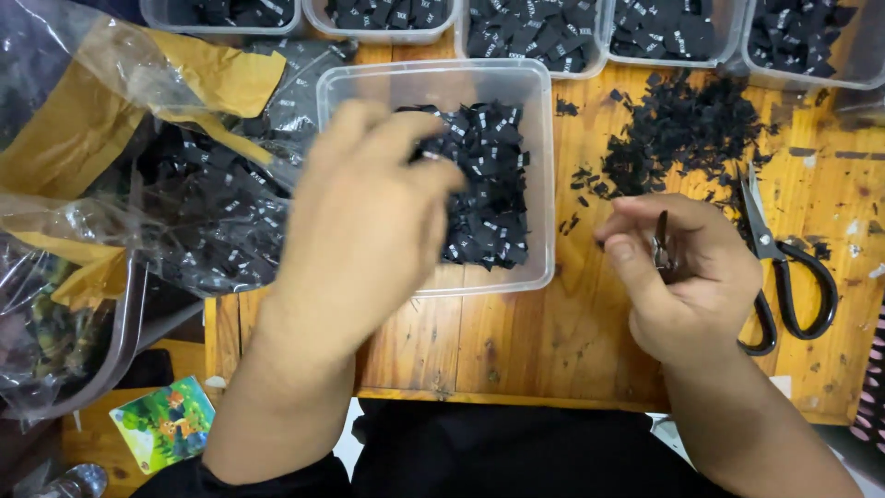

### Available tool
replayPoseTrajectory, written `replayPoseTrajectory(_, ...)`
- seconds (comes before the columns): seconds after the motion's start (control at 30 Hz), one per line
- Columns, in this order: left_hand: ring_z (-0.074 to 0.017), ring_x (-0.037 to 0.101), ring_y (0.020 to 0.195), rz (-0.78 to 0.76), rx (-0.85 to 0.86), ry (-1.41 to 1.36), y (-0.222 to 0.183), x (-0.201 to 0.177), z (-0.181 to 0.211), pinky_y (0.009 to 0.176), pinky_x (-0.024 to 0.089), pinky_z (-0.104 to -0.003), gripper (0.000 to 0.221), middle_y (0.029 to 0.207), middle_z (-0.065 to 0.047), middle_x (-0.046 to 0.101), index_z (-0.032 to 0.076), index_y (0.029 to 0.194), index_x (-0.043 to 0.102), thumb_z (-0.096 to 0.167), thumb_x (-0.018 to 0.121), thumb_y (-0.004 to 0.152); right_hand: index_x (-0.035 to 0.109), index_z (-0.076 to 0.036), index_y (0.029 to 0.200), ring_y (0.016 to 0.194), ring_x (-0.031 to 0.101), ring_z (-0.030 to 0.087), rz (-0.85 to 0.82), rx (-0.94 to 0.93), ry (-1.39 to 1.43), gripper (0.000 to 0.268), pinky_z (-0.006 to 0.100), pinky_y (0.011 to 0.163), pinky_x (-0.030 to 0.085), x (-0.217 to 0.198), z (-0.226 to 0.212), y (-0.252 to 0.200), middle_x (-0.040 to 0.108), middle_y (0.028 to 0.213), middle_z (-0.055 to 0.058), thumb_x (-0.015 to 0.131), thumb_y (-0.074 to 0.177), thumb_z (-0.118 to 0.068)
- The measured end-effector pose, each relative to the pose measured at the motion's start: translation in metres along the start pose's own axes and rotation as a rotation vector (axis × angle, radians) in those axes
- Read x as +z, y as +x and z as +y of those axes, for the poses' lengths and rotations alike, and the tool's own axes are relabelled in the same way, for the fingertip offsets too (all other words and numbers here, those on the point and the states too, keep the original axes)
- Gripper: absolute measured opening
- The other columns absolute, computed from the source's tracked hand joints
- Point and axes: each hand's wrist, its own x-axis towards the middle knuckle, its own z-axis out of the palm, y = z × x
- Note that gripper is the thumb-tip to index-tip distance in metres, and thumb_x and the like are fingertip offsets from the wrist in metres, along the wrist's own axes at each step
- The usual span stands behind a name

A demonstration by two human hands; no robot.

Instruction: Trimming excess threads from fabric labels using snips and sorting them into plastic containers.

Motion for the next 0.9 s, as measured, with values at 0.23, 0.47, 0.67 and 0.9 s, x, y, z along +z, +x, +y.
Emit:
replayPoseTrajectory(0.23, -0.0317, 0.045, 0.095, -0.309, 0.218, -0.238, 0.005, 0.013, 0.017, 0.075, 0.039, -0.045, 0.024, 0.102, -0.008, 0.055, 0.013, 0.073, 0.080, -0.006, 0.066, 0.076, 0.060, 0.005, 0.119, 0.070, 0.057, 0.016, 0.015, 0.005, -0.021, 0.017, 0.025, 0.064, 0.046, 0.002, 0.002, 0.000, 0.063, 0.087, 0.014, 0.065, 0.103, 0.004)
replayPoseTrajectory(0.47, -0.0308, 0.044, 0.090, -0.270, 0.253, -0.130, 0.011, 0.027, 0.016, 0.067, 0.036, -0.043, 0.022, 0.097, -0.006, 0.056, 0.015, 0.066, 0.078, 0.003, 0.068, 0.082, 0.062, 0.005, 0.119, 0.063, 0.050, 0.011, 0.029, 0.036, -0.041, 0.018, 0.022, 0.061, 0.039, 0.000, 0.000, -0.002, 0.060, 0.082, 0.010, 0.066, 0.102, 0.005)
replayPoseTrajectory(0.67, -0.0309, 0.045, 0.088, -0.289, 0.267, -0.133, 0.015, 0.032, 0.019, 0.065, 0.039, -0.043, 0.019, 0.093, -0.006, 0.056, 0.013, 0.068, 0.077, 0.008, 0.069, 0.084, 0.062, 0.004, 0.121, 0.060, 0.046, 0.009, -0.004, 0.021, -0.038, 0.020, 0.022, 0.059, 0.036, -0.004, 0.000, -0.001, 0.058, 0.079, 0.007, 0.066, 0.101, 0.003)
replayPoseTrajectory(0.9, -0.0257, 0.052, 0.091, -0.123, 0.112, -0.518, 0.012, 0.021, 0.016, 0.074, 0.049, -0.038, 0.003, 0.094, -0.003, 0.060, 0.010, 0.090, 0.078, 0.012, 0.075, 0.089, 0.067, -0.006, 0.124, 0.053, 0.032, 0.005, -0.169, 0.048, -0.071, 0.033, 0.019, 0.053, 0.029, -0.002, -0.006, 0.006, 0.060, 0.076, 0.002, 0.078, 0.093, -0.007)
